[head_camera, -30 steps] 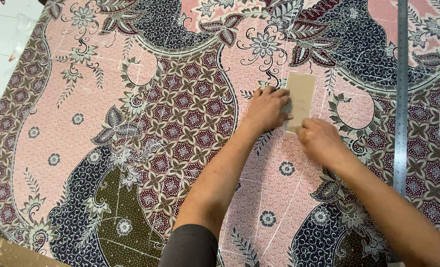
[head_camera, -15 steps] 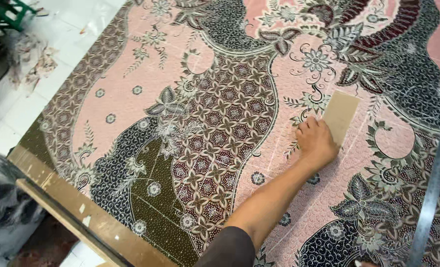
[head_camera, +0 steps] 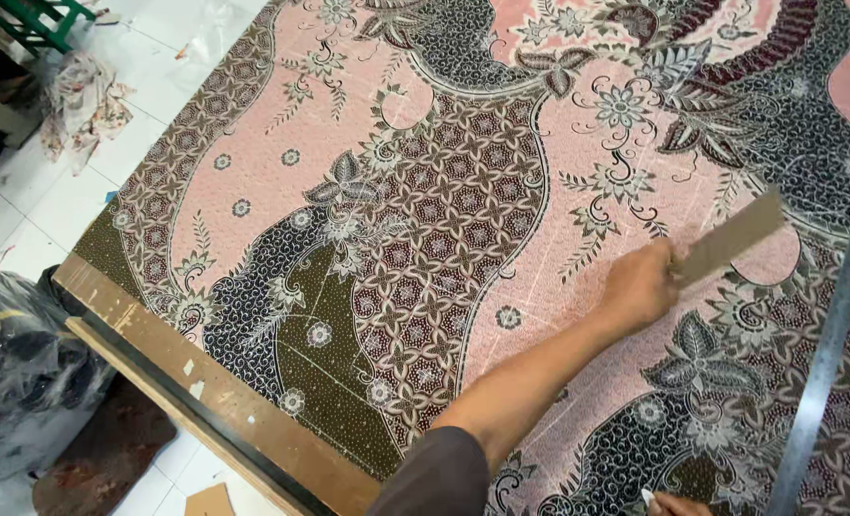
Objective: The person places rectangular cardboard templates on a large patterned fabric spread on a table and uses a white marking tool to trace around the templates. The person repeatedly repositions the templates and marks the fabric in a workshop setting.
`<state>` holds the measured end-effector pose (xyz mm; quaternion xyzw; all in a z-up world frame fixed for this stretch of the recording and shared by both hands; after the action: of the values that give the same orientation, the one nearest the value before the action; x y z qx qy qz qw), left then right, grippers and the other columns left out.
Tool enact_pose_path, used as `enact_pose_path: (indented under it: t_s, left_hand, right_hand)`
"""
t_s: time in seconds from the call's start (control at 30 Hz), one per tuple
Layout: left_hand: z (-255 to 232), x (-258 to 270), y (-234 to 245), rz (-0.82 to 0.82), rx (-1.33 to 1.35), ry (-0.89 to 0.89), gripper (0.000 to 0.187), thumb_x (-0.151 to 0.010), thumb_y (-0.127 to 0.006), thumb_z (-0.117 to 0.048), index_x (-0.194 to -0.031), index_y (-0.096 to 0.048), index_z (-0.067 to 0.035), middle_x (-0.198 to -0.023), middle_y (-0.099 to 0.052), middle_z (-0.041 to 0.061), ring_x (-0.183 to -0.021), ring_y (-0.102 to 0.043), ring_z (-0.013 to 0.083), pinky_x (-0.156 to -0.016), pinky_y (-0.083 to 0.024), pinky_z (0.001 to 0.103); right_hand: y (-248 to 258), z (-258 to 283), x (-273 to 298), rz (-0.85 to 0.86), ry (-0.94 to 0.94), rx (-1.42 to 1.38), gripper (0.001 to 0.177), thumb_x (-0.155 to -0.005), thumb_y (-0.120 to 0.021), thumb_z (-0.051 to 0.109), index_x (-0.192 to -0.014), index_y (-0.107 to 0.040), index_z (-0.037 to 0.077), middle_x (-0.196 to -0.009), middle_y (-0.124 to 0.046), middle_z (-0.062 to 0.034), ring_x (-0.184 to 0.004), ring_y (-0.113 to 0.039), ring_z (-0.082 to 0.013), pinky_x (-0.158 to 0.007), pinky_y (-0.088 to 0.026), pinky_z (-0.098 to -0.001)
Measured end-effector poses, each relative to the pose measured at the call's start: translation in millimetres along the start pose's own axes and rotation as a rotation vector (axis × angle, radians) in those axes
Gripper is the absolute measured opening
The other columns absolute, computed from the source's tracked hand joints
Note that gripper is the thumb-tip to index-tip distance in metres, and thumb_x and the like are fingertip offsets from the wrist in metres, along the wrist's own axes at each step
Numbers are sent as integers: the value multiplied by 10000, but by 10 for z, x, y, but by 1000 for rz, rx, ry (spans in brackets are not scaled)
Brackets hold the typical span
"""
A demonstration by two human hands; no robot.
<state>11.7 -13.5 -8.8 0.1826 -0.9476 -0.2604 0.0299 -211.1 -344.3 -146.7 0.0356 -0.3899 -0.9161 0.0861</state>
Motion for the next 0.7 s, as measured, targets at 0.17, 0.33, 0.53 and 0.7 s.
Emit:
enact_pose_path:
  t_s: [0.17, 0.33, 0.53, 0.7]
  left_hand:
    - [-84, 1448, 170, 300, 219, -85, 345, -857, -701, -102, -1190, -624, -58, -1059, -701, 173, -960, -677, 313, -863, -525, 471]
    - [278, 2896, 682, 467, 261, -54, 87, -969, -665, -85, -942, -614, -20, -943, -628, 127, -888, -635, 265, -811, -525, 415]
    - [537, 3918, 1250, 432, 142, 77, 232, -946, -736, -142, -865, -568, -4, -831, -601, 148, -785, -614, 303, -725, -484, 418]
    - [522, 4353, 1404, 382, 156, 24, 215, -912, -742, -125, -863, -570, -4, -819, -601, 167, -779, -618, 351, -702, -490, 436]
  right_hand:
    - [136, 26, 84, 4, 127, -36, 203, -837, -767, 80, -1017, -762, -13, -925, -706, -122, -773, -702, -176, -790, -578, -328]
    - [250, -124, 527, 41, -344, -496, 130, -953, -731, -10, -1058, -729, -86, -803, -689, -219, -655, -634, -253, -611, -508, -363]
    - [317, 270, 905, 154, -491, -1014, 134, -984, -591, -19, -1103, -648, -43, -925, -687, -184, -795, -690, -262, -628, -570, -392]
    - [364, 492, 1176, 342, -612, -1165, 130, -1001, -541, 27, -1081, -623, -34, -915, -688, -199, -822, -701, -296, -660, -576, -421]
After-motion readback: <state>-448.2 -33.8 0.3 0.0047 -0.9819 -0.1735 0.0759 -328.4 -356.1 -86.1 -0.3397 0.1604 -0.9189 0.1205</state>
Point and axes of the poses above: each hand's wrist, its own x-axis away from the middle knuckle, its own y-axis out of the back of the hand, z = x × y, the point moved 5 cm from there along -x, towards the middle knuckle
